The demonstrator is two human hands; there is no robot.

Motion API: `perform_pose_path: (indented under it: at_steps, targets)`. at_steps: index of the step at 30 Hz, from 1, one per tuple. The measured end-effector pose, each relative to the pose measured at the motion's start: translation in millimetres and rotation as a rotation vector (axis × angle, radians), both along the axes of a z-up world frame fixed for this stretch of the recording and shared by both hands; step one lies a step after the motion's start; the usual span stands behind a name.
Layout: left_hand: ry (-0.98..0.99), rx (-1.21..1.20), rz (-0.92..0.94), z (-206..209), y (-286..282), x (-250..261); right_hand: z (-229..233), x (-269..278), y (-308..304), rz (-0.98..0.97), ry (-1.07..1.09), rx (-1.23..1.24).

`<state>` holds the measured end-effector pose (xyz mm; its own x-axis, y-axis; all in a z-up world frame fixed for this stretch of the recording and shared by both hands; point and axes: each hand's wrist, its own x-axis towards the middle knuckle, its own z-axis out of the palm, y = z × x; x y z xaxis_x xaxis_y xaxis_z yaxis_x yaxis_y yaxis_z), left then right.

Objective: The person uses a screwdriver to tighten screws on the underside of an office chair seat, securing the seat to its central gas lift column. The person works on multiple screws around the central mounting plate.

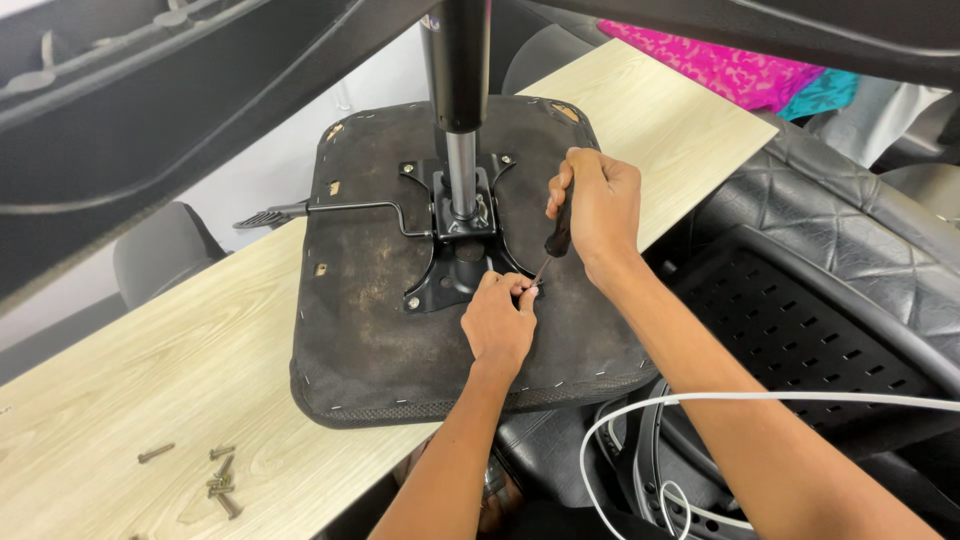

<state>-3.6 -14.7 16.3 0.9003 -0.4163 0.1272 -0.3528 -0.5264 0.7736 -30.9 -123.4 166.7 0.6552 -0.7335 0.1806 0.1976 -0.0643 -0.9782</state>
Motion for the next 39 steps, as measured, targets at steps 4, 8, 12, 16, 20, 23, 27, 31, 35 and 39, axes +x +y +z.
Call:
perform_pose_path:
  at_steps: [4,8,12,16,20,23,27,31,35,39]
  targets:
    - [-0.025,-0.048,0.064,-2,1,-7,0,-2,-5,0.01,-0.003,0.033]
    - [0.005,-0.004,0.103,-1,0,-10,-6,-7,-6,-0.004,-0.083,0.054]
    - [0.023,0.003,0.107,3,-2,-12,-6,-9,-10,0.147,-0.061,0.022]
    - [0.015,0.027,0.126,9,-6,-14,9,-3,-28,0.578,0.09,-0.203]
    - [0.027,0.032,0.138,13,-8,-14,18,16,-50,0.915,0.205,-0.246]
    - [0.055,0.044,0.123,14,-7,-13,9,28,-56,1.031,0.139,0.009]
    - [0.084,0.065,0.108,14,-6,-11,-10,37,-53,0.927,0.052,0.211]
    - [0.031,0.029,0.129,10,-9,-12,-21,34,-43,0.598,0.001,0.191]
    - [0.003,0.011,0.136,5,-9,-11,-22,32,-19,0.367,-0.029,0.149]
    - [-0.016,0.001,0.134,0,-11,-12,-23,31,8,0.125,-0.091,0.115]
